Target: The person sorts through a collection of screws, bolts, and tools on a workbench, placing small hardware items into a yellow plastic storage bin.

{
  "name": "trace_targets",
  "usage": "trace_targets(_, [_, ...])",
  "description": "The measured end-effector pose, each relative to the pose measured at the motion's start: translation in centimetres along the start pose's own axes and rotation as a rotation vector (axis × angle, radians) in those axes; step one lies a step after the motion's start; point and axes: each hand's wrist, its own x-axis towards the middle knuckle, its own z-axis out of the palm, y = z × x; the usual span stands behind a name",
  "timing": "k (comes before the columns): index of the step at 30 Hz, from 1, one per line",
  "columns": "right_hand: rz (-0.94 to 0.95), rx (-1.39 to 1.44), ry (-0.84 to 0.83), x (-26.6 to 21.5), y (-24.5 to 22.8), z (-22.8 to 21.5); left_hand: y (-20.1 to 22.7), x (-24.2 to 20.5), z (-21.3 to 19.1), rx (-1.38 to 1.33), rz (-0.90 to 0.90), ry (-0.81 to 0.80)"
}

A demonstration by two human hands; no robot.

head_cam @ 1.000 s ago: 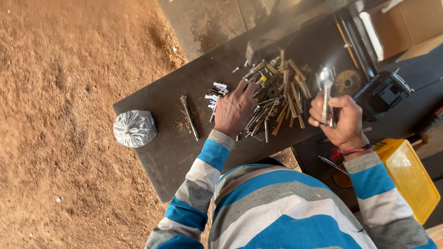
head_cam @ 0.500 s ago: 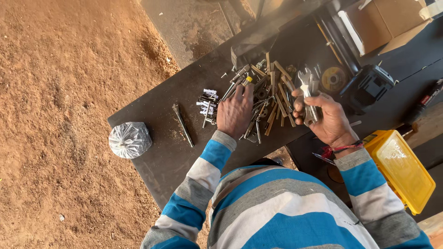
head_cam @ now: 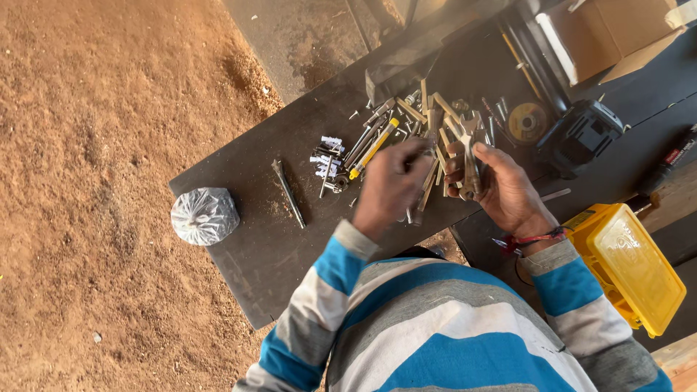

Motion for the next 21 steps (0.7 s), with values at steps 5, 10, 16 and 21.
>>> trace_targets(5, [-0.095,0.007,-0.123,0.5,-0.3,0.6,2.2,-0.2,3.0,0.001,0.044,-0.182])
trace_targets(10, [-0.112,0.085,0.105,-0.1,-1.2,0.3,2.0,0.0,4.4,-0.398,-0.152,-0.139])
trace_targets(16, [-0.112,-0.047,0.255,-1.7,-1.6,-0.9,-0.1,1.0,6.0,-0.658,-0.193,-0.011])
trace_targets(21, [-0.160,-0.216,0.314,-2.3,-0.6,-0.9,-1.0,1.5,9.4,-0.919,-0.246,-0.049])
